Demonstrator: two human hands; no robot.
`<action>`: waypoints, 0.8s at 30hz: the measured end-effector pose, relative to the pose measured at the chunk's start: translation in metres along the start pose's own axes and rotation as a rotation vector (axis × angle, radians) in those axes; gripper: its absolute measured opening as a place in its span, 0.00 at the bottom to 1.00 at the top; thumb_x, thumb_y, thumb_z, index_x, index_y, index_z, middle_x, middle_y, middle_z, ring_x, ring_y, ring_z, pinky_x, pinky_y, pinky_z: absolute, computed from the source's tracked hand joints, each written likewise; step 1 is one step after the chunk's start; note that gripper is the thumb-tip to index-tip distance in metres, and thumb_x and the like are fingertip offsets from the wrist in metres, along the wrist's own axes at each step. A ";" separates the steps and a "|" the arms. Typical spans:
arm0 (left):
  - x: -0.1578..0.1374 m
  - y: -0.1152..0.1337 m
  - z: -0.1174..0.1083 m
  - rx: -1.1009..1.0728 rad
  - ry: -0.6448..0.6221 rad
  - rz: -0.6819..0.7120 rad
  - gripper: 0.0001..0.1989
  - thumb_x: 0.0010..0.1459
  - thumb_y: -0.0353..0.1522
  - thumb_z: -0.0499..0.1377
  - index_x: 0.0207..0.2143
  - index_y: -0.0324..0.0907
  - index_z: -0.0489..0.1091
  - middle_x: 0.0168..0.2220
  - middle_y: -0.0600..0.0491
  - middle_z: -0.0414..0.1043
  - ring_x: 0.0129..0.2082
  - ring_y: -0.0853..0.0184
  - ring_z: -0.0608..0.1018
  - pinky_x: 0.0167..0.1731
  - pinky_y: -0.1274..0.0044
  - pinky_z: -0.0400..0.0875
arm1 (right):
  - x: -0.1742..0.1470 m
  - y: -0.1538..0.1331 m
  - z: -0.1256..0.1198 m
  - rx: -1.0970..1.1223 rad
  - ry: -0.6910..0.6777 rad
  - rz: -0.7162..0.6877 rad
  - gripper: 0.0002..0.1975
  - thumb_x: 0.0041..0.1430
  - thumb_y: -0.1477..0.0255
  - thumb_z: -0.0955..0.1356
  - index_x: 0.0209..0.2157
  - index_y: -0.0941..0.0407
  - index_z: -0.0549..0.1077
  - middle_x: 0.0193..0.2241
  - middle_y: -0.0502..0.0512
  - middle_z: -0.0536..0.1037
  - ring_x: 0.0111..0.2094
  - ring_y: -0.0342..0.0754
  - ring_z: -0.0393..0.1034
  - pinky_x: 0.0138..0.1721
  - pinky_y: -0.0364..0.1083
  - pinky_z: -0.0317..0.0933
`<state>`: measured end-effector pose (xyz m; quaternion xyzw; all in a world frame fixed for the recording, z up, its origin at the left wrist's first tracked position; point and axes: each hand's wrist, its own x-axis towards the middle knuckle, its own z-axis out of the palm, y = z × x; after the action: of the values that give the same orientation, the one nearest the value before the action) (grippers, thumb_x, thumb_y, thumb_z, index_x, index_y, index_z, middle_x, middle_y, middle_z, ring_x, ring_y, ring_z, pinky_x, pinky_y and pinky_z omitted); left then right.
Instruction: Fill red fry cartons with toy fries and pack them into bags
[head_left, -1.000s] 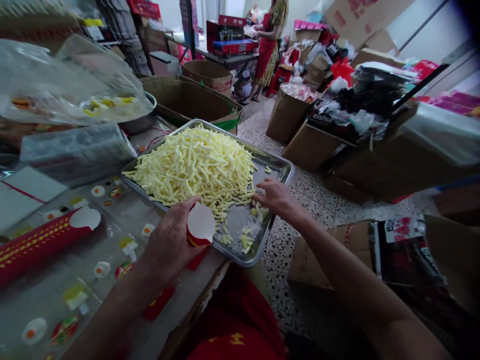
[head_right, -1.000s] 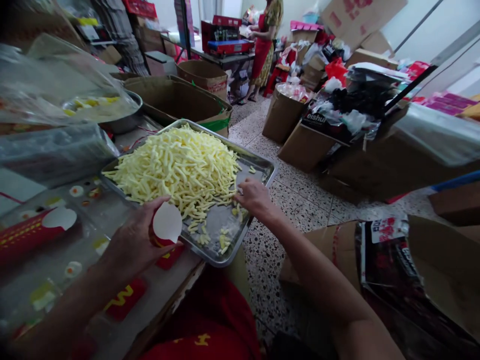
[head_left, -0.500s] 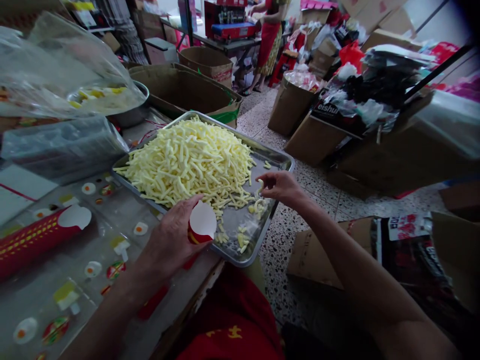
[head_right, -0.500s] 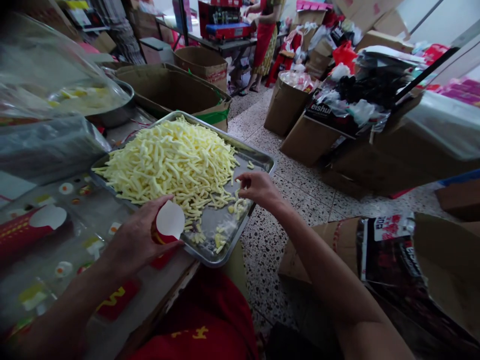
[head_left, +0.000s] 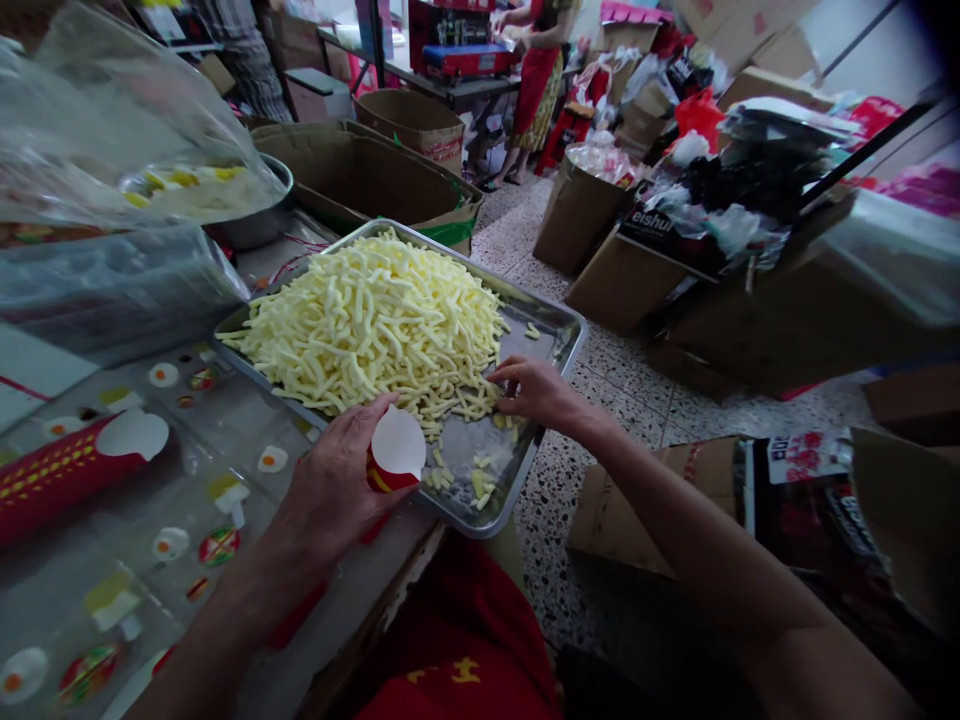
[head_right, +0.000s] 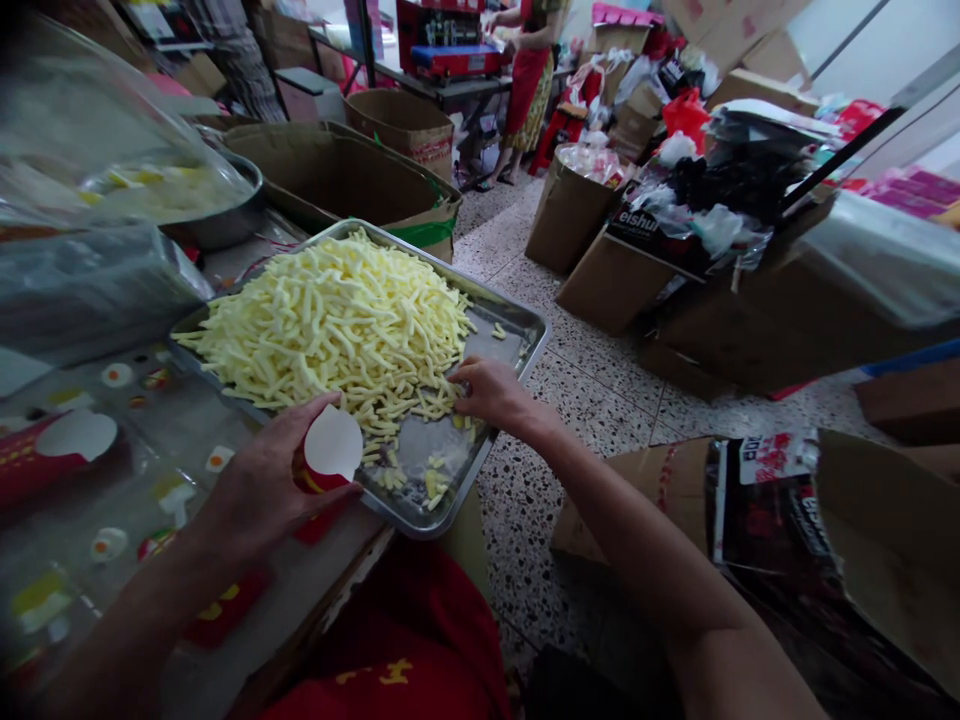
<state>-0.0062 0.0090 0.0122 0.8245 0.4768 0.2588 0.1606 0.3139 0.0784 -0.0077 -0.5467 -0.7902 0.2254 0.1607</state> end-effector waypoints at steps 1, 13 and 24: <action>0.001 0.000 0.001 0.001 -0.001 0.006 0.45 0.49 0.42 0.70 0.66 0.44 0.56 0.62 0.43 0.69 0.59 0.51 0.73 0.59 0.59 0.70 | 0.000 0.000 0.002 -0.031 0.009 -0.010 0.18 0.46 0.76 0.73 0.42 0.53 0.83 0.40 0.54 0.80 0.29 0.41 0.68 0.35 0.43 0.61; 0.015 0.025 0.004 0.115 -0.120 -0.039 0.42 0.51 0.43 0.69 0.64 0.43 0.59 0.58 0.42 0.71 0.57 0.51 0.75 0.55 0.64 0.72 | -0.009 -0.023 0.003 -0.311 0.120 0.198 0.08 0.49 0.70 0.73 0.33 0.55 0.82 0.31 0.53 0.80 0.31 0.46 0.69 0.33 0.45 0.55; 0.032 0.065 0.001 0.219 -0.172 -0.171 0.43 0.49 0.41 0.72 0.63 0.39 0.61 0.53 0.40 0.73 0.52 0.49 0.77 0.50 0.65 0.72 | -0.030 -0.048 -0.042 -0.097 0.295 0.163 0.03 0.47 0.74 0.71 0.26 0.57 0.79 0.24 0.51 0.77 0.26 0.43 0.66 0.31 0.44 0.56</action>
<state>0.0535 0.0046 0.0530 0.8126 0.5552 0.1189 0.1316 0.3077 0.0440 0.0533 -0.6434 -0.7210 0.1169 0.2295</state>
